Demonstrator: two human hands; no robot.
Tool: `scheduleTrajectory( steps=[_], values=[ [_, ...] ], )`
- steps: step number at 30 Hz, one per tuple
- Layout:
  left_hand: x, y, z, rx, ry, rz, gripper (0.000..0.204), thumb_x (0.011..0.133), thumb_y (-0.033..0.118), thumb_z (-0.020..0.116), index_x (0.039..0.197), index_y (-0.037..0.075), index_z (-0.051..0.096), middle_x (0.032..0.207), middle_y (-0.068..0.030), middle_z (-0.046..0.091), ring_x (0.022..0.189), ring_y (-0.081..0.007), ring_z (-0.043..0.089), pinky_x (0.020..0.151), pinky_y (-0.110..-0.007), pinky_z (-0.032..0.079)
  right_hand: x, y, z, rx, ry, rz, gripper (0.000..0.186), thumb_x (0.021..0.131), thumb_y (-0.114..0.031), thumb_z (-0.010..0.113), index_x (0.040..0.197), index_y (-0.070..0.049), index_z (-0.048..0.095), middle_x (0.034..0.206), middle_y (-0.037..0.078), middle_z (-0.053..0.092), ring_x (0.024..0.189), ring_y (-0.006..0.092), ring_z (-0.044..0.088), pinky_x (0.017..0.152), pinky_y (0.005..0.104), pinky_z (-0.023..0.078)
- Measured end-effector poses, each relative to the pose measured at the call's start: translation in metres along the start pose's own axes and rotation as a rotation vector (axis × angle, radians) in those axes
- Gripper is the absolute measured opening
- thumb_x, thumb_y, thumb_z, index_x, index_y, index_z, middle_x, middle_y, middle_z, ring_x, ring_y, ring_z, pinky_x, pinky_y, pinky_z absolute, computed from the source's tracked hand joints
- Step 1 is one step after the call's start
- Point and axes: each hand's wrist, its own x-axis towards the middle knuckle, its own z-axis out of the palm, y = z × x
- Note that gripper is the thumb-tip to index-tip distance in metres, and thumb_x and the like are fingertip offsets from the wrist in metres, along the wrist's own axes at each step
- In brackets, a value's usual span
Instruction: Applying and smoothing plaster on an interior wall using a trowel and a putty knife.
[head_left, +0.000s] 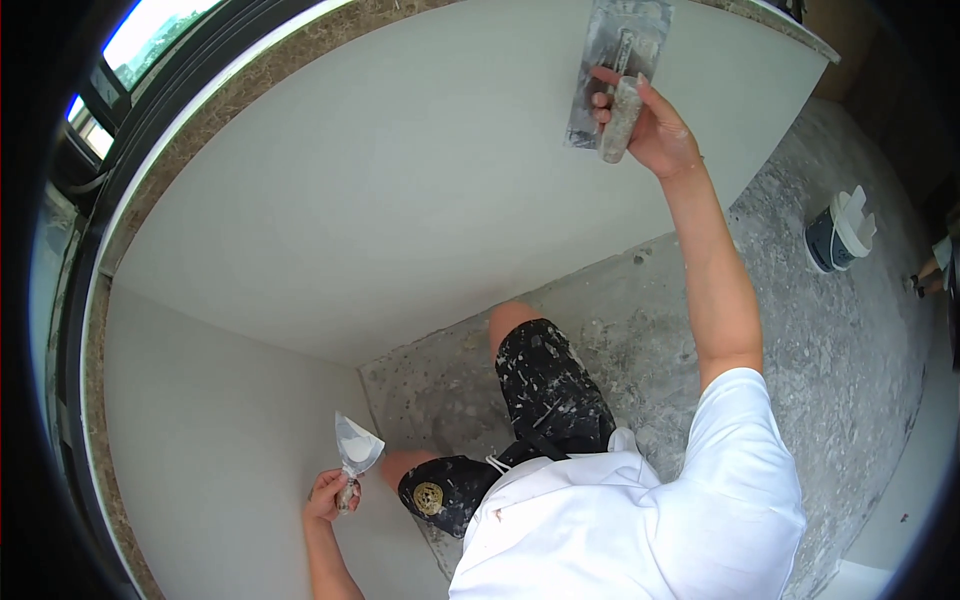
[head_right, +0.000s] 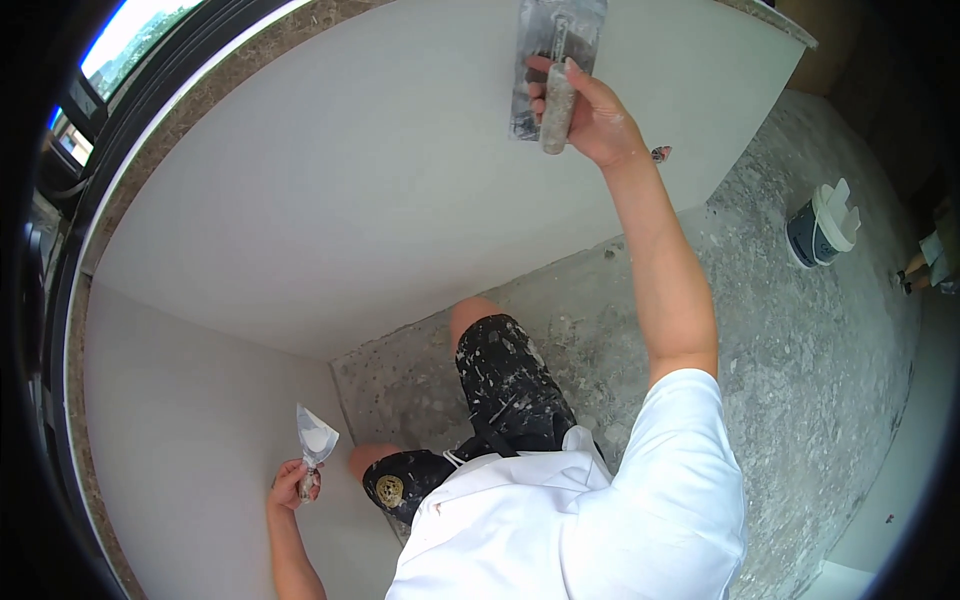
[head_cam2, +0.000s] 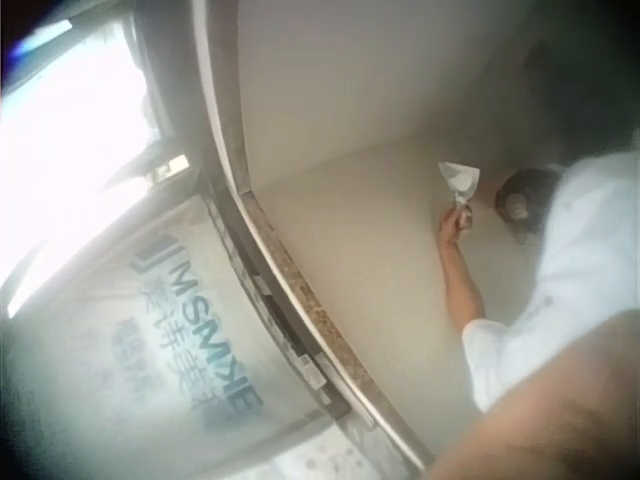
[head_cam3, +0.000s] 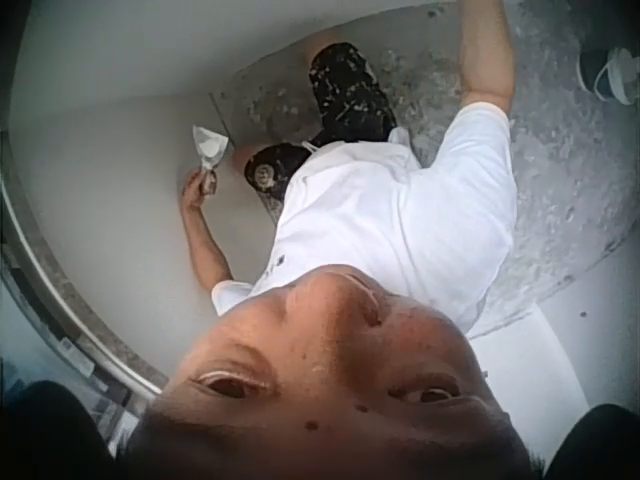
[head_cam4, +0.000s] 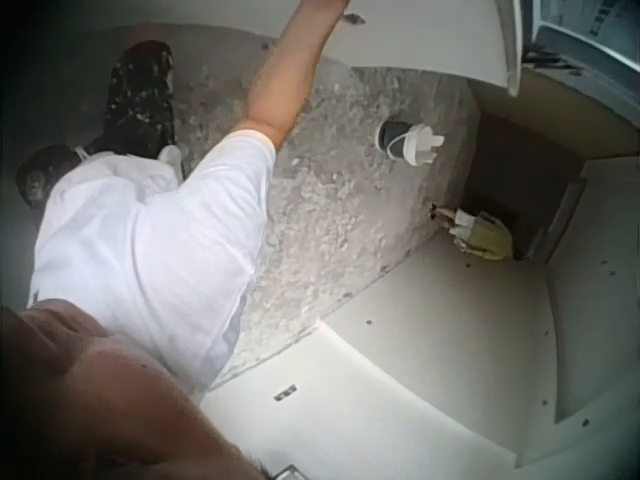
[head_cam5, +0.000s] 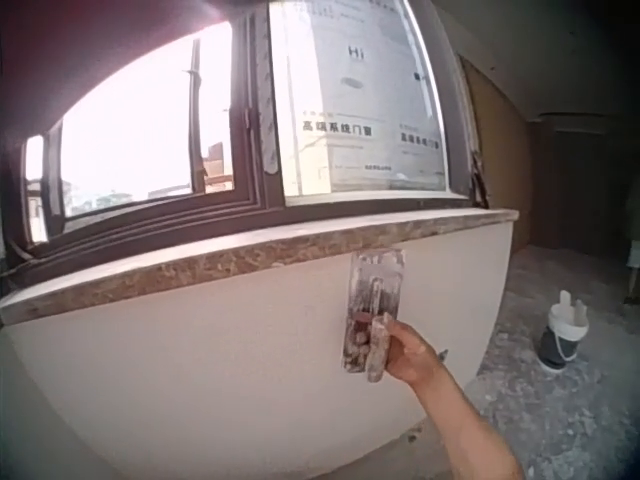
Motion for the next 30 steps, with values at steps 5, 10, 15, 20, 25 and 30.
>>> scheduleTrajectory(
  steps=[5, 10, 15, 20, 25, 30],
  values=[
    [0.005, -0.004, -0.004, 0.010, 0.046, 0.039, 0.036, 0.099, 0.029, 0.062, 0.109, -0.005, 0.065, 0.076, -0.0115, 0.066, 0.054, -0.0209, 0.062, 0.048, -0.033, 0.051, -0.026, -0.059, -0.081, -0.055, 0.048, -0.051, 0.064, 0.097, -0.043, 0.064, 0.138, 0.004, 0.051, 0.103, 0.008, 0.063, 0.091, 0.0183, 0.061, 0.085, 0.0334, 0.051],
    [0.001, -0.006, 0.010, 0.007, 0.107, 0.148, 0.035, 0.100, 0.031, 0.062, 0.109, -0.003, 0.065, 0.081, -0.0109, 0.068, 0.058, -0.0184, 0.063, 0.053, -0.031, 0.052, -0.079, -0.053, -0.061, -0.591, 0.191, -0.029, 0.034, 0.095, -0.024, 0.070, 0.118, -0.002, 0.058, 0.090, 0.002, 0.059, 0.084, 0.0150, 0.061, 0.077, 0.0292, 0.050],
    [0.027, 0.015, 0.078, 0.040, 0.104, 0.297, 0.033, 0.100, 0.029, 0.062, 0.108, -0.003, 0.065, 0.085, -0.0086, 0.068, 0.062, -0.0155, 0.063, 0.056, -0.028, 0.051, -0.139, 0.000, -0.011, -1.057, 0.375, -0.177, 0.015, 0.090, -0.007, 0.072, 0.098, -0.005, 0.060, 0.084, 0.000, 0.060, 0.071, 0.0101, 0.059, 0.065, 0.0269, 0.050],
    [0.089, 0.038, 0.177, 0.159, -0.169, 0.280, 0.028, 0.100, 0.026, 0.062, 0.105, -0.002, 0.065, 0.084, -0.0060, 0.068, 0.062, -0.0114, 0.061, 0.055, -0.025, 0.047, -0.154, 0.074, 0.021, -0.194, 0.291, -0.013, 0.019, 0.091, -0.011, 0.071, 0.107, -0.003, 0.063, 0.088, 0.001, 0.067, 0.077, 0.0082, 0.064, 0.067, 0.0249, 0.052],
    [0.153, 0.040, 0.265, 0.265, -0.435, 0.235, 0.030, 0.100, 0.028, 0.063, 0.099, -0.001, 0.066, 0.083, -0.0080, 0.067, 0.061, -0.0133, 0.060, 0.053, -0.026, 0.046, -0.148, 0.121, 0.084, 0.238, 0.203, 0.044, 0.027, 0.089, -0.011, 0.074, 0.111, -0.002, 0.061, 0.096, 0.003, 0.069, 0.082, 0.0120, 0.068, 0.072, 0.0297, 0.056],
    [0.142, 0.035, 0.272, -0.076, -0.560, 0.390, 0.035, 0.102, 0.031, 0.059, 0.109, -0.003, 0.064, 0.086, -0.0097, 0.066, 0.061, -0.0144, 0.060, 0.051, -0.028, 0.046, -0.145, 0.133, 0.097, -0.423, -0.239, 0.450, 0.019, 0.088, -0.015, 0.076, 0.094, -0.002, 0.063, 0.078, 0.001, 0.065, 0.065, 0.0101, 0.063, 0.057, 0.0252, 0.051]
  ],
)
